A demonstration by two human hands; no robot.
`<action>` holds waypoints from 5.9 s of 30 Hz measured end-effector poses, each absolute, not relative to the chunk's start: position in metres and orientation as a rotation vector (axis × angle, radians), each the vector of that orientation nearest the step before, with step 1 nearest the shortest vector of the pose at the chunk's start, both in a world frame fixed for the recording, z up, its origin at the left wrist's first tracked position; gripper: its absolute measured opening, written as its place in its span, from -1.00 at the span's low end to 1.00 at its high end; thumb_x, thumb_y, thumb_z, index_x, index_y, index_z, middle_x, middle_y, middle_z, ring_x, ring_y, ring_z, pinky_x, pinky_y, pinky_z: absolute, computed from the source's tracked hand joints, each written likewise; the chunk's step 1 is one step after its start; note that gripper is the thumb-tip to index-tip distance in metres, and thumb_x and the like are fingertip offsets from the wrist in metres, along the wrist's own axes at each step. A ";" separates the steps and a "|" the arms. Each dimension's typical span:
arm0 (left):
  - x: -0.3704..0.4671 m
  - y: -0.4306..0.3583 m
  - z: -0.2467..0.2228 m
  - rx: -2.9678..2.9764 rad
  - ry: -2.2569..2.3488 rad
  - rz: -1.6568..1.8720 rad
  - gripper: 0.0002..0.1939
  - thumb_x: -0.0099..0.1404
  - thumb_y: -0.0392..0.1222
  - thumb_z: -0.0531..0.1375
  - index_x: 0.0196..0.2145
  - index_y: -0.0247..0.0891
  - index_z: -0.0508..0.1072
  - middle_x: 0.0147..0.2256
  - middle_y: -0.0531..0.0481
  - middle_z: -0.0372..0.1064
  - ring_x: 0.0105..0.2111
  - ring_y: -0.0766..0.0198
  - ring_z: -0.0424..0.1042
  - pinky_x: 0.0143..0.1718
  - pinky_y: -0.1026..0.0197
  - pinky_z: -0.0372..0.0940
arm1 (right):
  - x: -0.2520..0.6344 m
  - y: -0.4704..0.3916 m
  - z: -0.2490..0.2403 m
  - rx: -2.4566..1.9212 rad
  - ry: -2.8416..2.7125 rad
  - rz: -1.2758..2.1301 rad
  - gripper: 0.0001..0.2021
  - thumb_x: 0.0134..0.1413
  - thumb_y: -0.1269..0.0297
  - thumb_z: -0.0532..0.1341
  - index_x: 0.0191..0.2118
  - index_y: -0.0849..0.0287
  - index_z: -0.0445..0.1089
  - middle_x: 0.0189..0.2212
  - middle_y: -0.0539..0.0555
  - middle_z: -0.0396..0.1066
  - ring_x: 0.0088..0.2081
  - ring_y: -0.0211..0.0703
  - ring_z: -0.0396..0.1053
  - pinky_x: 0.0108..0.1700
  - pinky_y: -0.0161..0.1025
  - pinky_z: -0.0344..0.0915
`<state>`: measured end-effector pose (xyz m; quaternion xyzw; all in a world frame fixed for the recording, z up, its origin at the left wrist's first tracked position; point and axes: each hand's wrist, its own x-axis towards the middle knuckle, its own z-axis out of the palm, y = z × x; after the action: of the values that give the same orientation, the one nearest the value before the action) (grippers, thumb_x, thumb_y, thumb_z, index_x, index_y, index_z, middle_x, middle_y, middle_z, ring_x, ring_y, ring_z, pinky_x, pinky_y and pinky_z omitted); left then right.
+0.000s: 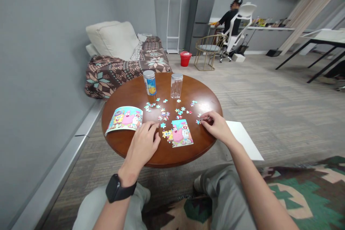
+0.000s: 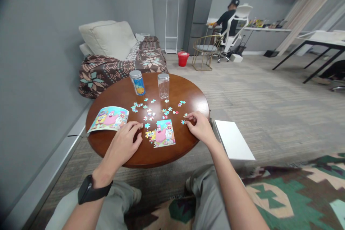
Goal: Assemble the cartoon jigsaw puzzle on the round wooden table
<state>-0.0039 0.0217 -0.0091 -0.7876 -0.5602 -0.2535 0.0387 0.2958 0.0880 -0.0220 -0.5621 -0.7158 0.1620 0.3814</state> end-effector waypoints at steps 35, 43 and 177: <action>-0.003 0.020 -0.008 -2.437 -1.692 -0.741 -0.75 0.33 -0.36 0.06 -0.10 -0.29 0.46 -0.11 -0.15 0.41 -0.11 0.07 0.41 0.01 -0.04 0.32 | 0.292 0.086 -0.022 -1.478 -1.863 0.322 -0.79 0.04 0.08 0.26 -0.39 0.12 0.45 -0.38 0.08 0.38 -0.35 -0.10 0.34 -0.18 -0.10 0.33; -0.002 0.019 -0.008 -2.371 -1.732 -0.760 -0.72 0.30 -0.33 0.07 -0.06 -0.28 0.44 -0.13 -0.16 0.43 -0.13 0.05 0.44 0.02 -0.06 0.31 | 0.293 0.087 -0.023 -1.420 -1.882 0.336 -0.87 0.05 0.26 0.17 -0.31 0.12 0.45 -0.35 0.09 0.40 -0.32 -0.09 0.36 -0.16 -0.09 0.34; 0.011 0.007 0.012 -2.870 -2.043 -1.188 -0.95 0.20 -0.27 0.23 -0.40 -0.26 0.51 -0.45 0.05 0.38 -0.44 0.33 0.36 -0.37 0.27 0.28 | 0.221 0.053 0.000 -0.891 -2.297 0.472 -0.81 0.23 0.39 0.11 -0.38 0.11 0.41 -0.39 0.06 0.45 -0.28 -0.12 0.32 -0.18 -0.18 0.24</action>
<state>0.0108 0.0070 0.0122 -0.7401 -0.5269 -0.3062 -0.2843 0.2212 0.0528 -0.0001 -0.3374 -0.8703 0.1787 0.3112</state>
